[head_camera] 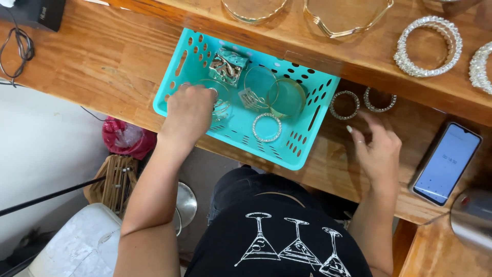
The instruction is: Sorting and untangling various bracelets and bangles on a wooden counter and placing them into a blue plastic basket.
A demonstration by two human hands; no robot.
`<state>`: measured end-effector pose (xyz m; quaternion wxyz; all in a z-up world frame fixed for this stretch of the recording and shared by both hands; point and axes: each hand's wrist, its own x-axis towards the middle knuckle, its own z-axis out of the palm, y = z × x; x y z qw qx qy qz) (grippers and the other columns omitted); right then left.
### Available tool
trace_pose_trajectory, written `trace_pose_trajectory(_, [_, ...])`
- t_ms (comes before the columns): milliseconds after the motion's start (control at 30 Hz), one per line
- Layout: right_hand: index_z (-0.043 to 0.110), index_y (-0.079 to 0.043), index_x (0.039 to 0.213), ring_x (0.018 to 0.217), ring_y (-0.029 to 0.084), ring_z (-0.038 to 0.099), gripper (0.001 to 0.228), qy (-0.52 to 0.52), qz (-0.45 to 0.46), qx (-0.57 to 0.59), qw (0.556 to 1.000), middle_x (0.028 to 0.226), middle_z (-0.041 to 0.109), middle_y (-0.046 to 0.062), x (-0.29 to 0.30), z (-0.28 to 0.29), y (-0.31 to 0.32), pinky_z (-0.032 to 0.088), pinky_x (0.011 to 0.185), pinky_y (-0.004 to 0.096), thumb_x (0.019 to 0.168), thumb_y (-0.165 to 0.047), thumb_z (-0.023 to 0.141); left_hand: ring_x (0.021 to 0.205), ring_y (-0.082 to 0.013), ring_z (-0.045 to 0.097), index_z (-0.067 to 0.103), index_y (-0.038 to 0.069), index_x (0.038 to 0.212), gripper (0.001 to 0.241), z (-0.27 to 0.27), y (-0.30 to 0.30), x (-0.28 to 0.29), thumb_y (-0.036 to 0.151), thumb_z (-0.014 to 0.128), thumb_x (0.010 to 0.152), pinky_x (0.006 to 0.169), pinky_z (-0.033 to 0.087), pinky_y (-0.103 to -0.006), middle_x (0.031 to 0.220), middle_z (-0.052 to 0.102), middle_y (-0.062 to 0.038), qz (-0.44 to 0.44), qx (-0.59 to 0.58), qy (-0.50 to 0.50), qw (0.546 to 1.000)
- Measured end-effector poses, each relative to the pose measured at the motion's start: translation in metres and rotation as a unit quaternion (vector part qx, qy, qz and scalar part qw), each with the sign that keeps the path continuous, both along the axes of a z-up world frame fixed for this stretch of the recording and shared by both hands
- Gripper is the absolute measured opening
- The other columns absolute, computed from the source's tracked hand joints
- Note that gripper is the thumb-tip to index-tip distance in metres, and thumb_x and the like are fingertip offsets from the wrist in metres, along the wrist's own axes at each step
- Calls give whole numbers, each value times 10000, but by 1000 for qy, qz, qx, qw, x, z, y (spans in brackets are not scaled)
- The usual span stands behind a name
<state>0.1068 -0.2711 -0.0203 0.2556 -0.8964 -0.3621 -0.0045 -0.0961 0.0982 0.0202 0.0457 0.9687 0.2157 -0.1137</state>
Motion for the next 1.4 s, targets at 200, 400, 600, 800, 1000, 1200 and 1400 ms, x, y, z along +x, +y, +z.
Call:
trace_pose_trajectory(200, [678,-194,1327,1043,435,702,364,91,-41,-192,976,1275,621,79,2,-14,46,590,876,575,968,-232,724,726,-255,688,798,115,882,156,21,-26,-1,39,805,746,598,573,-336,763,681,-82,-55,154,-120,979])
trace_pose_trajectory(400, [716,-102,1199,953,486,700,195,63,-83,-106,989,1009,722,213,-13,3,13,554,861,579,1027,-169,653,891,-340,690,735,7,1107,261,86,-100,-1,57,777,854,699,586,-416,1012,682,-165,-104,-9,-349,931])
trace_pose_trajectory(600, [631,72,1003,945,315,666,135,26,104,183,977,1007,684,210,-87,110,-19,540,876,376,1014,-56,590,982,-249,605,514,143,1554,524,108,-157,-6,479,624,1168,878,627,-342,1600,525,-35,-328,-63,-386,860])
trace_pose_trajectory(800, [708,-40,984,909,254,730,135,82,188,211,956,1031,726,159,-81,115,4,590,913,356,959,-129,610,846,-319,572,654,-32,1217,191,105,-139,-12,116,610,1106,707,514,-405,985,634,-102,-319,-168,-423,832])
trace_pose_trajectory(1000, [625,135,1339,984,345,663,293,-5,62,116,991,1372,505,314,-8,68,-3,565,963,423,1058,72,675,776,-315,621,672,96,802,380,79,-67,-3,344,602,1081,508,504,-490,736,599,-35,-114,-113,-126,979])
trace_pose_trajectory(1200, [719,-165,1246,954,240,699,261,105,-117,12,988,1169,619,137,36,17,1,490,967,376,985,-167,719,617,-461,603,736,103,743,237,12,-53,27,202,701,955,476,427,-491,589,591,-118,-97,-137,1,986])
trace_pose_trajectory(1400, [531,-59,1438,1306,495,463,511,151,-132,-143,969,1493,392,275,40,-5,33,467,960,627,983,-258,653,656,-358,682,687,116,754,343,9,-54,28,412,820,864,486,525,-426,672,648,-65,-28,-42,30,998])
